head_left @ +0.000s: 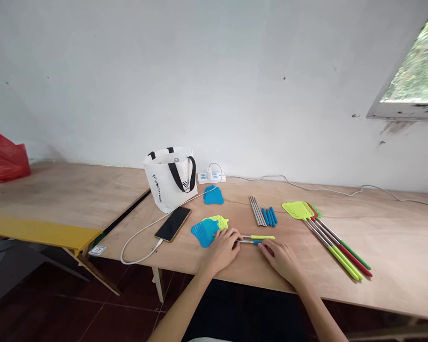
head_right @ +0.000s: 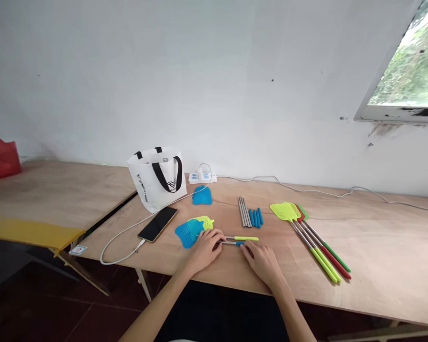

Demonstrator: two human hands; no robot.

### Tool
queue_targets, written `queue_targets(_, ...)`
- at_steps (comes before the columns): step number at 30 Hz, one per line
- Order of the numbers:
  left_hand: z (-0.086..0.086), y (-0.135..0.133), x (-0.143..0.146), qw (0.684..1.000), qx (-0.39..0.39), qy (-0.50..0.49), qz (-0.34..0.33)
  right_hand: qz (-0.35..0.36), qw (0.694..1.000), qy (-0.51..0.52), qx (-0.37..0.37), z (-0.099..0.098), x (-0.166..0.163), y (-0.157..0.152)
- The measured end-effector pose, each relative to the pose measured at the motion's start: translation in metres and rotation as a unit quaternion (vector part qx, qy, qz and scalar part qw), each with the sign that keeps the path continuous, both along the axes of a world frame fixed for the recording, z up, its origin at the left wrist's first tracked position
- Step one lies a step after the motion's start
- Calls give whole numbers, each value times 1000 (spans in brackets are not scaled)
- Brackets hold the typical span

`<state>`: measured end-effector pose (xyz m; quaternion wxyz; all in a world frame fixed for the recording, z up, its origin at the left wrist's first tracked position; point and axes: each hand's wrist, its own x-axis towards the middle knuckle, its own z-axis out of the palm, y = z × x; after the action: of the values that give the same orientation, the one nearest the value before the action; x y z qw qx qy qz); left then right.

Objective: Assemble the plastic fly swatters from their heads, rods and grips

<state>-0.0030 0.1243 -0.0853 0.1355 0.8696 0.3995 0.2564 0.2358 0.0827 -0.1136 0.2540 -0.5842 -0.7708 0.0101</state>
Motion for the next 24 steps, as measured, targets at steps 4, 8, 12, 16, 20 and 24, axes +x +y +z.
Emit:
queue_targets(4,-1,0,0,1000,1,-1,-1,-10,1000,6,-2,1,1,1)
queue_targets(8,1,0,0,1000,-11,-14,-4,-2,1000,16,3,2,0,1)
queue_targets(12,8,3,-5,997,-26,-70,-12,1,1000,13,7,2,0,0)
queue_targets(16,23,14,-28,994,4,-92,51,10,999,7,40,4,2,0)
queue_targets(20,29,23,-63,984,-16,13,177,11,995,-15,94,5,-6,-1)
queue_targets(24,26,29,-83,958,-99,113,246,14,992,-65,105,6,-22,-2)
